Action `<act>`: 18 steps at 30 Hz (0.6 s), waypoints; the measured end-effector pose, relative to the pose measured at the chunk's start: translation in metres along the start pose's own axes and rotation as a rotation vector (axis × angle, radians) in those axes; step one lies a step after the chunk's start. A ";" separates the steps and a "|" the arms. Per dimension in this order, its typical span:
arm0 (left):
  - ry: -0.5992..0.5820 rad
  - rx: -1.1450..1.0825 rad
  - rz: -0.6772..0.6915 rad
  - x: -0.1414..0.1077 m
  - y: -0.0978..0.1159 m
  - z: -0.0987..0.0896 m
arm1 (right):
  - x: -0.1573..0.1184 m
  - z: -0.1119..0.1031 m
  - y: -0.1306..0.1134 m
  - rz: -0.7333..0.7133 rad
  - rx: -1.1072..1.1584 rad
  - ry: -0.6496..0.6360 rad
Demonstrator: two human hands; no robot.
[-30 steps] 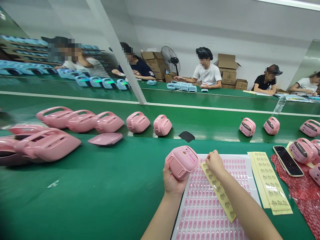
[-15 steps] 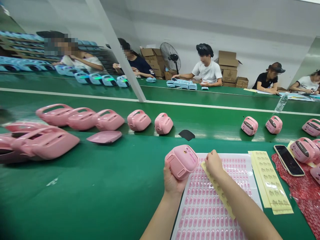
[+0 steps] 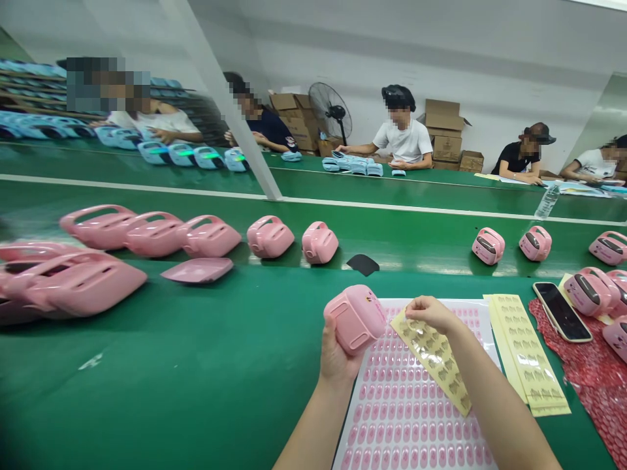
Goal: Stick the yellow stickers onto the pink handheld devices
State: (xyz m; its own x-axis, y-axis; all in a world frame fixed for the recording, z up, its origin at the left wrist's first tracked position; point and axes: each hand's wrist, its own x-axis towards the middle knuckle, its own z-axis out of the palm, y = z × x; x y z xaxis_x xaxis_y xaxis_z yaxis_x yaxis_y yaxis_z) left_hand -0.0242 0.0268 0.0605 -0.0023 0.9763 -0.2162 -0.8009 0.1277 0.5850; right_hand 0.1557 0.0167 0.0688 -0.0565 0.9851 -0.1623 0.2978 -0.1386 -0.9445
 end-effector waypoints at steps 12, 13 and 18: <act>-0.135 0.215 0.015 -0.016 -0.012 0.004 | -0.040 0.025 -0.074 -0.115 -0.064 0.085; -0.135 0.212 0.011 -0.017 -0.012 0.003 | -0.040 0.028 -0.075 -0.105 -0.086 0.089; -0.089 0.204 -0.011 -0.017 -0.014 0.004 | -0.037 0.036 -0.075 -0.085 -0.111 0.128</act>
State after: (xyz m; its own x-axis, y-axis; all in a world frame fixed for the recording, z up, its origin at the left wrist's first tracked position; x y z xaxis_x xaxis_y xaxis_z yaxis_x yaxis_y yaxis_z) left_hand -0.0106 0.0092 0.0592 0.0657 0.9851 -0.1593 -0.6630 0.1623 0.7308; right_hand 0.1010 -0.0135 0.1352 0.0331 0.9987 -0.0387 0.4008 -0.0488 -0.9149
